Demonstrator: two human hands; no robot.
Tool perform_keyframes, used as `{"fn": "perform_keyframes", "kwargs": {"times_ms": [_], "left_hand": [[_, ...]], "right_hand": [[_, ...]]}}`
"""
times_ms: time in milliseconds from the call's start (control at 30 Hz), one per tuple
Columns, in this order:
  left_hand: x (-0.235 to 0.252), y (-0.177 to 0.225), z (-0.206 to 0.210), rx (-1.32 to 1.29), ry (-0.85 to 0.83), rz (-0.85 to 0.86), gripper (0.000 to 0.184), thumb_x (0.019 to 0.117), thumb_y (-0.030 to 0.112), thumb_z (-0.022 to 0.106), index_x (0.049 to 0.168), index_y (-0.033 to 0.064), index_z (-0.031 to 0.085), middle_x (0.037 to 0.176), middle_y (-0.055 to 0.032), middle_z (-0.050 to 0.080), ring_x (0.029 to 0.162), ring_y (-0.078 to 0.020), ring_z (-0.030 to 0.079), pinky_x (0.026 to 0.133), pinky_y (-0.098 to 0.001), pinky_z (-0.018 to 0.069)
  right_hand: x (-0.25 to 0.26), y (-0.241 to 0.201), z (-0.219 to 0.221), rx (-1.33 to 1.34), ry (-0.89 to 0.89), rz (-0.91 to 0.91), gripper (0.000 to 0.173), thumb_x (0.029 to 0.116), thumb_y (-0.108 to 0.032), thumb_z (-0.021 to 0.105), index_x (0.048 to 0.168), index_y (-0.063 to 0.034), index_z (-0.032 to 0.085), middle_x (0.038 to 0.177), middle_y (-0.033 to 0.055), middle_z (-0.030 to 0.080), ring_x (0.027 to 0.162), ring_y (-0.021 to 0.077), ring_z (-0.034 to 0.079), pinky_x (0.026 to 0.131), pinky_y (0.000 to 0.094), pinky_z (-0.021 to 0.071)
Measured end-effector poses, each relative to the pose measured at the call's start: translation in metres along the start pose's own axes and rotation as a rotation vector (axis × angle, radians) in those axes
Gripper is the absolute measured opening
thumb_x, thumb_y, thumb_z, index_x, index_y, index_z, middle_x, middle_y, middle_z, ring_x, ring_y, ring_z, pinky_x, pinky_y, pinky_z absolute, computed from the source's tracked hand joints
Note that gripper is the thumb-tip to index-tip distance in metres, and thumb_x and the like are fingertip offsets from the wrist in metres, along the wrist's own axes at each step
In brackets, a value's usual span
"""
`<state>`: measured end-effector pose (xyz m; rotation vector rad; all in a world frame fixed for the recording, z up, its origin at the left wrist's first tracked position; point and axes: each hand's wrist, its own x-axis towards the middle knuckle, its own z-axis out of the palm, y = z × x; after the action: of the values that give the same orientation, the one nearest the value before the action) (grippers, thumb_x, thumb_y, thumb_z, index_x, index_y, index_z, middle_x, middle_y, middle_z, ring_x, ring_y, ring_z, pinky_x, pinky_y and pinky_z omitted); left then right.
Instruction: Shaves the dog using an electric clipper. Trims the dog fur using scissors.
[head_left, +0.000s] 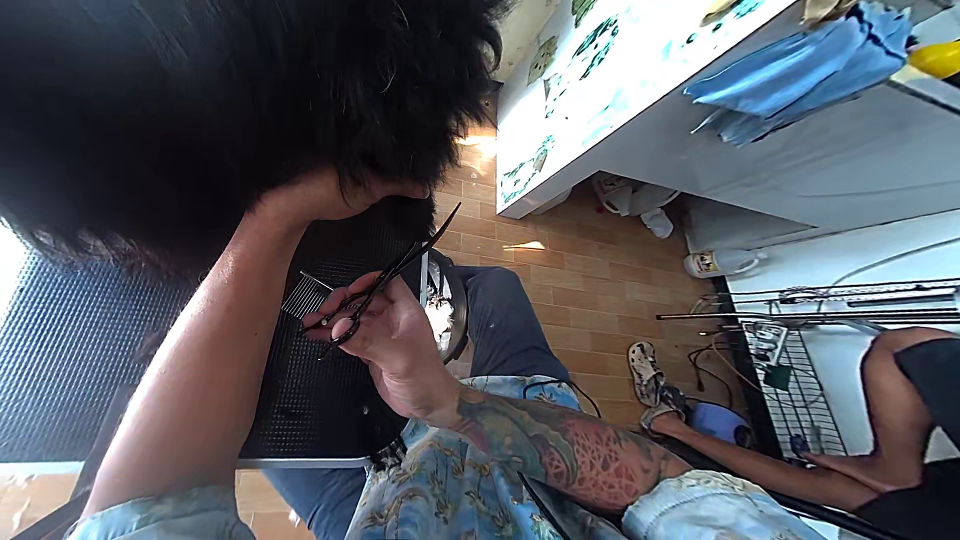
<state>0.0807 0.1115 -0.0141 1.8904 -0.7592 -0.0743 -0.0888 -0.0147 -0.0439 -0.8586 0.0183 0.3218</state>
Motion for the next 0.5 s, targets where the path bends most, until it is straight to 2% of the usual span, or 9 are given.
{"fn": "perform_keyframes", "kwargs": {"times_ms": [100,200,267,367,400,500], "left_hand": [[-0.0002,-0.0009,0.0,-0.015,0.001,0.028,0.029,0.0899,0.029,0.078,0.113,0.0127,0.073,0.108,0.0063,0.072,0.107,0.0027,0.064,0.098,-0.0208,0.0516],[0.0005,-0.0018,-0.0005,-0.006,0.001,0.069,0.025,0.0904,0.028,0.078,0.111,0.0131,0.074,0.107,0.0064,0.073,0.106,0.0024,0.064,0.097,-0.0207,0.0522],[0.0011,-0.0029,-0.0008,0.009,-0.007,0.091,0.024,0.0912,0.028,0.077,0.11,0.0136,0.074,0.106,0.0069,0.072,0.106,0.003,0.064,0.097,-0.02,0.0515],[0.001,-0.0044,-0.0002,0.002,-0.013,0.096,0.022,0.0921,0.027,0.076,0.109,0.0132,0.074,0.106,0.007,0.072,0.105,0.0037,0.064,0.097,-0.0194,0.0514],[0.0007,-0.0044,0.0003,-0.005,-0.011,0.077,0.022,0.0916,0.026,0.076,0.108,0.013,0.074,0.105,0.007,0.073,0.104,0.0038,0.064,0.097,-0.0192,0.0515],[0.0003,-0.0027,0.0006,-0.02,-0.015,0.032,0.023,0.0908,0.026,0.077,0.109,0.0131,0.074,0.105,0.0074,0.073,0.104,0.004,0.064,0.097,-0.0189,0.0516]], "right_hand": [[0.0018,-0.0013,0.0022,-0.028,0.062,0.012,0.047,0.0842,0.016,0.073,0.12,0.0007,0.047,0.104,0.0214,0.069,0.095,0.0319,0.074,0.089,0.0462,0.0627],[0.0004,-0.0017,0.0022,-0.053,0.118,0.03,0.046,0.083,0.018,0.072,0.118,0.0017,0.047,0.101,0.0215,0.07,0.091,0.0314,0.075,0.085,0.0442,0.0639],[-0.002,-0.0005,0.0005,-0.043,0.105,0.015,0.044,0.0861,0.014,0.071,0.12,0.0025,0.045,0.103,0.0225,0.069,0.094,0.0327,0.074,0.088,0.0464,0.0633],[-0.0042,0.0014,-0.0025,0.015,0.034,0.008,0.045,0.0915,-0.005,0.072,0.126,0.0012,0.044,0.112,0.0245,0.067,0.104,0.0363,0.071,0.098,0.0527,0.0579],[-0.0038,0.0008,-0.0017,0.018,0.028,0.009,0.046,0.0913,-0.006,0.073,0.127,0.0011,0.045,0.112,0.0246,0.067,0.104,0.0363,0.071,0.099,0.053,0.0577],[-0.0002,-0.0035,0.0029,-0.039,0.053,0.01,0.047,0.0862,0.008,0.074,0.123,0.0019,0.046,0.106,0.0228,0.068,0.097,0.0333,0.073,0.091,0.0484,0.0619]]}}
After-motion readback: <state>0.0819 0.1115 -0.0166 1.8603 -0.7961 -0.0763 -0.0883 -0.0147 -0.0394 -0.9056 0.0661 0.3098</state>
